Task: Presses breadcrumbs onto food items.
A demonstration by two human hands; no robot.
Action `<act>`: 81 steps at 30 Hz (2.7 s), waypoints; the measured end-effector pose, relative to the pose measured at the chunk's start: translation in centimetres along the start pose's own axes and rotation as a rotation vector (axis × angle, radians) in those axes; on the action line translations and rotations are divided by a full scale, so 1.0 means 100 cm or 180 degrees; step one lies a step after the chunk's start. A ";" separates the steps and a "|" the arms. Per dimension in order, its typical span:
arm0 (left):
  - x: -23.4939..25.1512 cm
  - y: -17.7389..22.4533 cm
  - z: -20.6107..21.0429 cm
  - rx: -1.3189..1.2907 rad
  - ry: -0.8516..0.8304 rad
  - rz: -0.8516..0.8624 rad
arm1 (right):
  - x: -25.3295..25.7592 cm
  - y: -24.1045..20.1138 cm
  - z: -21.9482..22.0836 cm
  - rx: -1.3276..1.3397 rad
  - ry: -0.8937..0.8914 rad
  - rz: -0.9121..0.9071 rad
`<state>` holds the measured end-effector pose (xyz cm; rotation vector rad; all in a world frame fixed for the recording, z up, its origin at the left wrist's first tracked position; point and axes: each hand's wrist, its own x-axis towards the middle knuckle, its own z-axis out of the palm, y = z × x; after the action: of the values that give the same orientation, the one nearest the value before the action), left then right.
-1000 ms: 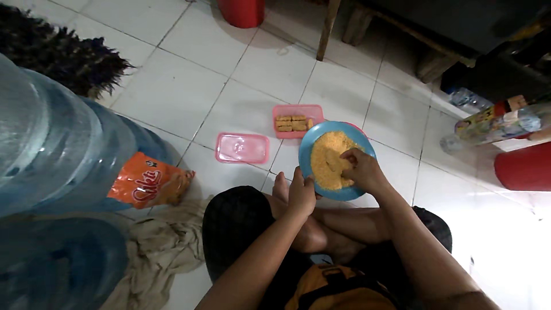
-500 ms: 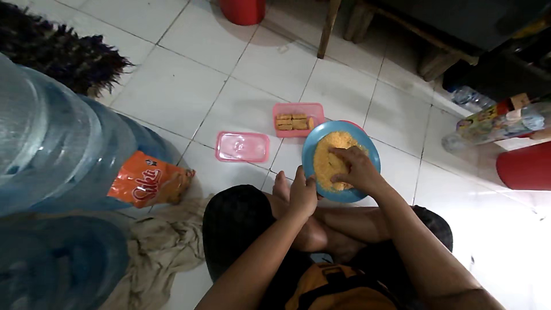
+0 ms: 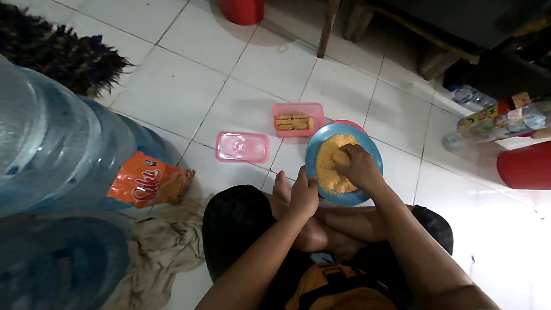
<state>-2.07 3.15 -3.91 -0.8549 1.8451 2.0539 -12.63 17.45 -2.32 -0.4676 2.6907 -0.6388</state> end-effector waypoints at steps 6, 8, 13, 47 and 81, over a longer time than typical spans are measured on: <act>0.000 0.002 -0.001 -0.0083 -0.0067 0.0028 | -0.005 -0.001 -0.017 0.0139 0.0089 -0.0183; 0.001 -0.001 -0.001 -0.0152 -0.0070 0.0043 | -0.013 0.001 -0.022 0.0383 0.0041 -0.0321; 0.001 -0.001 0.000 -0.0189 -0.0078 0.0043 | -0.035 0.025 0.013 -0.0447 0.0250 -0.1157; -0.001 -0.004 0.002 -0.0086 -0.0180 0.0143 | -0.050 0.028 0.026 -0.0998 0.0612 -0.1181; 0.000 -0.005 0.003 -0.0095 -0.0248 0.0053 | -0.065 0.035 0.026 -0.0987 0.0623 -0.1031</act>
<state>-1.88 3.52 -4.35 -0.7582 1.7912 2.0986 -6.62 21.92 -4.61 -0.9837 2.9409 -0.3605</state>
